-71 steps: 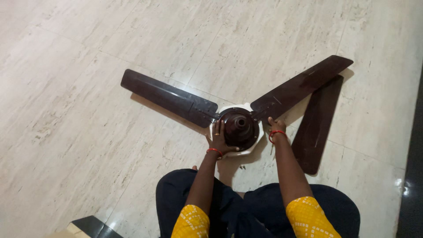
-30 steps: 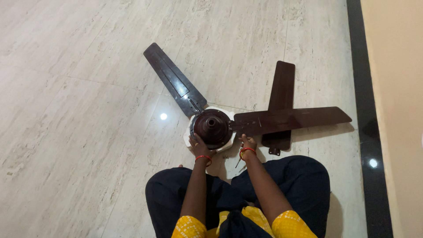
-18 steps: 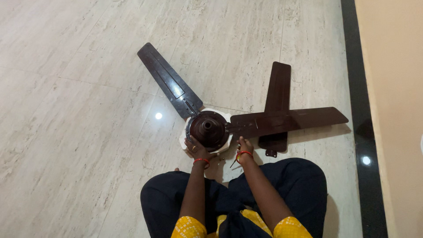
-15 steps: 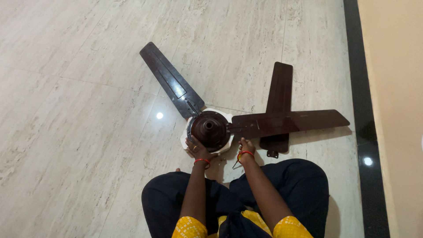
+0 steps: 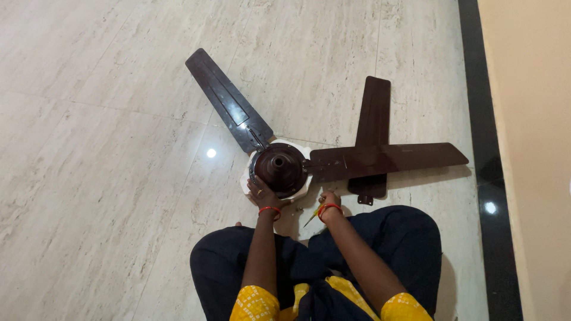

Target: The person sits on the floor and uses a screwdriver to loosen and remove the screws holding the blades to the motor housing of an electric fan. They remove one blade, then continue to loosen the remaining blades.

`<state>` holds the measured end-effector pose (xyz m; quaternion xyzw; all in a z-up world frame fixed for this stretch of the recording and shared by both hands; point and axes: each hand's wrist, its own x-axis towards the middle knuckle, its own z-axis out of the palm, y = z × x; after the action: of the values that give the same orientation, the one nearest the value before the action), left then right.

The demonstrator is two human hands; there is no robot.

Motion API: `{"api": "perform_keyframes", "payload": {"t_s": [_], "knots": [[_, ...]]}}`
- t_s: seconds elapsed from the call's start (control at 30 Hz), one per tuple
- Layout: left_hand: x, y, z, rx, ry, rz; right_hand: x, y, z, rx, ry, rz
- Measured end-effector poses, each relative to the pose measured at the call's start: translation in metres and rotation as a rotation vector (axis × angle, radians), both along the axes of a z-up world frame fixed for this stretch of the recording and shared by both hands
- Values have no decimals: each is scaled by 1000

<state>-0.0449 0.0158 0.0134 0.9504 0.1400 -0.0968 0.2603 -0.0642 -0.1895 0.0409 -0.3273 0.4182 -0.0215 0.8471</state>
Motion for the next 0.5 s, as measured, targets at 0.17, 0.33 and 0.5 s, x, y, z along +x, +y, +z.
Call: {"api": "perform_keyframes", "payload": {"t_s": [0.17,0.33,0.5], "knots": [[5,2,-9,-12,9,10,28,-41,27,-77,-267,179],[8,4,-26,10,-27,7,45,-82,77,-771,-665,430],[9,2,-22,33,6,7,33,-77,100,-1112,-566,454]]}}
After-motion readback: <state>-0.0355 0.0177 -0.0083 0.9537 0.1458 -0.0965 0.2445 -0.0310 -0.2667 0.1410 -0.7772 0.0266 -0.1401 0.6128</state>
